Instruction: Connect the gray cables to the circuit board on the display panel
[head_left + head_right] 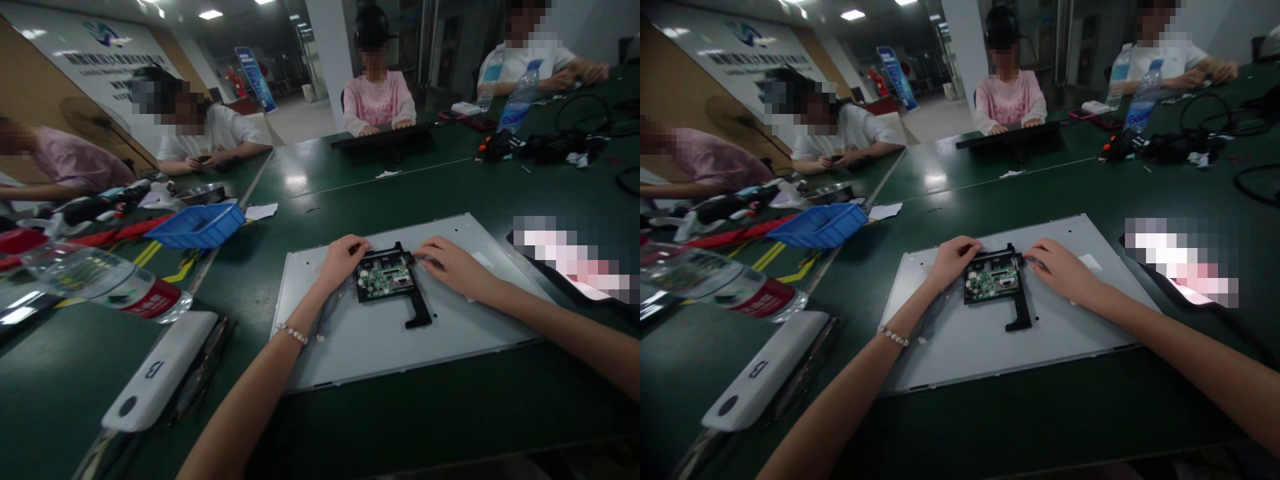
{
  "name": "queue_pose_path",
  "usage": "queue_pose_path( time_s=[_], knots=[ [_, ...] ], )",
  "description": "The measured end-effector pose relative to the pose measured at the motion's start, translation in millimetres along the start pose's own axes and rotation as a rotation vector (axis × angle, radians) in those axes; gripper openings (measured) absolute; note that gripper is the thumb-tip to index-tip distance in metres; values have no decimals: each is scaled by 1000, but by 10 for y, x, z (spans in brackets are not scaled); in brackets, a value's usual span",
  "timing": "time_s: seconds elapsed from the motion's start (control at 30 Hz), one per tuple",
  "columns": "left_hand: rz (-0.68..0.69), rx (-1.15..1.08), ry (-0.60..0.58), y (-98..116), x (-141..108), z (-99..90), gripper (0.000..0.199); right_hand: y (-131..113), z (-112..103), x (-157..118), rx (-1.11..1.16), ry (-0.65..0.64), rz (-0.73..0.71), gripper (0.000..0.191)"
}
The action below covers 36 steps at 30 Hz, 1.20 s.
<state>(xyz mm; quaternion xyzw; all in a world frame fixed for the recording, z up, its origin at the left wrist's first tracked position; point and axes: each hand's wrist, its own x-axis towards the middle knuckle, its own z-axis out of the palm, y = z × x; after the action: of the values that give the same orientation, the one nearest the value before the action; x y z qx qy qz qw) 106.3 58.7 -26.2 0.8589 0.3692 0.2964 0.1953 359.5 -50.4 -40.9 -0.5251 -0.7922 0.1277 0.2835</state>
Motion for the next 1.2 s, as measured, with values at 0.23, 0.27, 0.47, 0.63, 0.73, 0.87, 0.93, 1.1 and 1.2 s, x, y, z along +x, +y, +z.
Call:
queue_pose_path(
  time_s=[0.23,0.27,0.47,0.63,0.73,0.87,0.93,1.1,1.2],
  knots=[
    [-135,-177,-11,-25,-18,60,23,7,-30,-62,34,-7,22,32],
    [-139,-188,-8,-24,-28,65,24,7,-34,-78,40,-7,28,32],
    [-108,-213,48,-33,-50,78,25,73,-96,-26,78,-58,41,30],
    [-54,-114,92,17,-82,46,21,124,-120,156,88,-101,60,25],
    [-21,-21,100,61,-119,23,19,127,-72,179,90,-44,63,24],
    [29,161,74,117,-156,-30,19,99,-31,96,82,0,48,26],
    [68,270,39,148,-170,-72,21,72,-34,53,71,0,37,27],
    [123,417,-35,228,-200,-161,24,41,-33,30,37,6,46,30],
    [100,449,-15,257,-213,-169,25,40,-19,38,38,31,30,28]
  ],
)
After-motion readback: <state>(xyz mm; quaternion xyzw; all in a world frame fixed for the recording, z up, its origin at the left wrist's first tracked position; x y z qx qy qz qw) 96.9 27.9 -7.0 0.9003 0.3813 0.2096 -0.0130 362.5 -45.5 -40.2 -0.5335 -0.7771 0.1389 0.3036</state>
